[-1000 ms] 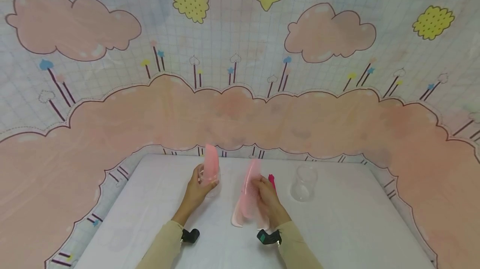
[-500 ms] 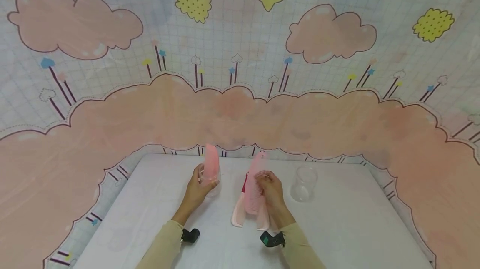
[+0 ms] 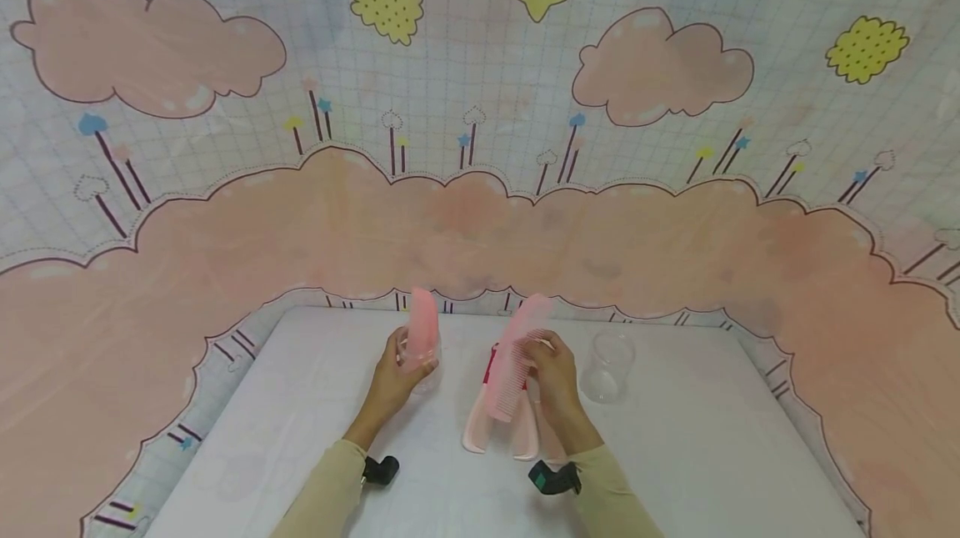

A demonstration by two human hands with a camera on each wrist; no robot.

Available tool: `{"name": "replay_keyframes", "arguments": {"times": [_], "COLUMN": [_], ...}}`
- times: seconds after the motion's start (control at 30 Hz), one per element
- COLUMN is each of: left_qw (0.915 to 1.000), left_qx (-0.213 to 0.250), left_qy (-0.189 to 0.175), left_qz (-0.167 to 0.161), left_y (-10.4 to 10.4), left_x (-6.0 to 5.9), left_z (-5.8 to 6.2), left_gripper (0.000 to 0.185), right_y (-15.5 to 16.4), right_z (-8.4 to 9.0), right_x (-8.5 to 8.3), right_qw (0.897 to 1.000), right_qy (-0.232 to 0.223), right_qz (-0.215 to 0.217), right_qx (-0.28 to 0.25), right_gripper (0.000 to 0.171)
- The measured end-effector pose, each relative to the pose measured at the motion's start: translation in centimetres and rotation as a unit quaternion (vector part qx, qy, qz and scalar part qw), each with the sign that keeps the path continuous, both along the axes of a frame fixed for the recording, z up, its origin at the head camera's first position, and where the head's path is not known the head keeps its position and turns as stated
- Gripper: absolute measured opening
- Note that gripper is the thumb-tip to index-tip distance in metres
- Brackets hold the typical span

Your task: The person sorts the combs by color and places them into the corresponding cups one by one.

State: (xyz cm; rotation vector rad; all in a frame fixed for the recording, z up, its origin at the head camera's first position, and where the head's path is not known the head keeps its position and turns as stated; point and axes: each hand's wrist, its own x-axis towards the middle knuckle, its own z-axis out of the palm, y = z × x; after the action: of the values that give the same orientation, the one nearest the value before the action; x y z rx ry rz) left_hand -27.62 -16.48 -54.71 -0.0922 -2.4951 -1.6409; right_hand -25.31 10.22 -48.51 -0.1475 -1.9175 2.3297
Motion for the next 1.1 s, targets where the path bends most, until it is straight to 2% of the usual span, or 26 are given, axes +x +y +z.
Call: {"name": "replay_keyframes", "arguments": {"times": [0.27,0.5,0.67,1.1], "left_qw": [1.0,1.0,0.9999,0.9999], "left_qx": [0.003,0.003,0.008,0.008], "left_qy": [-0.004,-0.005,-0.014,-0.008], "left_qz": [0.0,-0.003,-0.003,-0.004], "left_y": [0.0,0.0,0.0,-0.1], "left_x": [-0.1,-0.2,0.0,-0.1], "left_z": [0.2,0.3,0.3,0.1], "left_gripper": [0.088,0.089,0.09,0.089], "right_y": [0.7,0.9,1.1,0.9], "right_z": [1.6,3.2,4.2,6.5], "right_x": [0.4,0.8,1.0,1.2], "right_qw": [1.0,0.998,0.996,0.991], "right_qy": [0.017,0.057,0.082,0.131], "right_qz": [0.0,0.003,0.006,0.019], "right_qx": [0.01,0.039,0.032,0.024], "right_gripper": [0.016,0.026,0.024,0.027]}}
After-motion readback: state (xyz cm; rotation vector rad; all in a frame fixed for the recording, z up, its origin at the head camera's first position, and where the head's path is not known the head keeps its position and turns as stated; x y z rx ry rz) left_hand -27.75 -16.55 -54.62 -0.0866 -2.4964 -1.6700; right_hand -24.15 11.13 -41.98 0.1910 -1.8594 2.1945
